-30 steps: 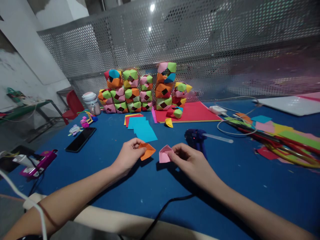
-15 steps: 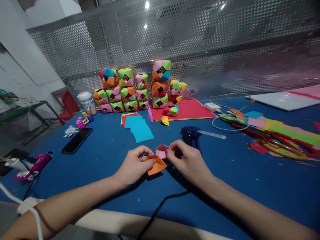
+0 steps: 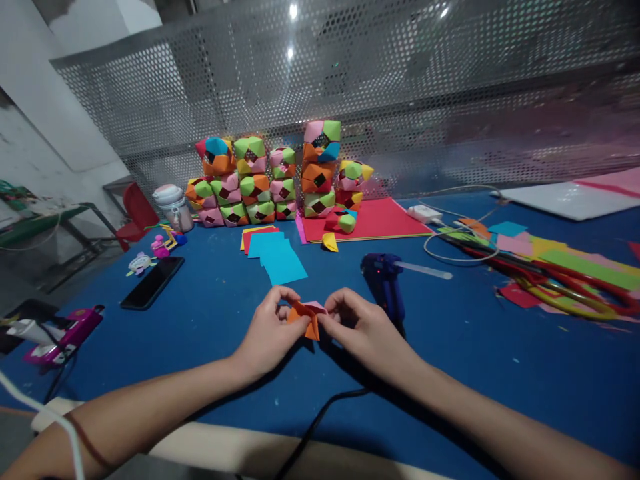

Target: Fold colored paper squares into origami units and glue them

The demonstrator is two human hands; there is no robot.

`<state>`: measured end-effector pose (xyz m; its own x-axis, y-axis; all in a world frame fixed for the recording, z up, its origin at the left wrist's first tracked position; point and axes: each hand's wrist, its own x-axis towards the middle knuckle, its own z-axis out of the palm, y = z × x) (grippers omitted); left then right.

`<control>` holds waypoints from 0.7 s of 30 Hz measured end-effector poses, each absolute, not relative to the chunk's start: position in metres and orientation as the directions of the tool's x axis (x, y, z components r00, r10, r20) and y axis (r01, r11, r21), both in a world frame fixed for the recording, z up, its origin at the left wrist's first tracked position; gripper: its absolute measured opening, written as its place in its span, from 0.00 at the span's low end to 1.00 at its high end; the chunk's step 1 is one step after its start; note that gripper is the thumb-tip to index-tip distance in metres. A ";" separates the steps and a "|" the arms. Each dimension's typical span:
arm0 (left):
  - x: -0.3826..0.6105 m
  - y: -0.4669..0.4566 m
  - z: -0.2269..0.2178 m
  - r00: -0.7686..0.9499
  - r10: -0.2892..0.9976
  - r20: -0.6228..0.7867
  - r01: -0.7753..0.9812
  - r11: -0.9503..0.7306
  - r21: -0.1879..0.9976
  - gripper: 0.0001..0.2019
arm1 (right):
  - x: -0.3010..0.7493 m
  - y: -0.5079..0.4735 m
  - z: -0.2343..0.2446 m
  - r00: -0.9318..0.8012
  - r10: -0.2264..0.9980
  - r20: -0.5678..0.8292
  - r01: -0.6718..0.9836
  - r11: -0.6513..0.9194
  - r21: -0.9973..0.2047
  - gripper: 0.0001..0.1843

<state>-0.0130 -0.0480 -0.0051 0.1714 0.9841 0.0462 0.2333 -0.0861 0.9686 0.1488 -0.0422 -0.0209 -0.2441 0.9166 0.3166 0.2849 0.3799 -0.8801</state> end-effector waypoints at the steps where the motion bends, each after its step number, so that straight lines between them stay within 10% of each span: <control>1: -0.013 -0.048 -0.005 0.163 0.985 0.052 0.239 -0.090 0.967 0.10 | 0.149 -0.042 -0.021 -0.245 0.928 0.281 0.262 0.343 -0.902 0.05; 11: -0.013 -0.047 -0.003 0.102 0.995 0.008 0.205 -0.029 0.978 0.08 | 0.152 -0.032 -0.020 -0.194 0.978 0.072 0.125 0.097 -0.987 0.07; 17: -0.013 -0.044 0.000 0.053 0.999 -0.012 0.131 0.005 0.991 0.06 | 0.160 -0.034 -0.012 0.020 0.976 0.218 0.136 0.213 -0.967 0.10; 21: -0.013 -0.042 -0.003 0.075 0.997 -0.004 0.103 -0.004 0.995 0.06 | 0.155 -0.040 -0.013 -0.172 0.949 0.263 0.205 0.296 -0.933 0.12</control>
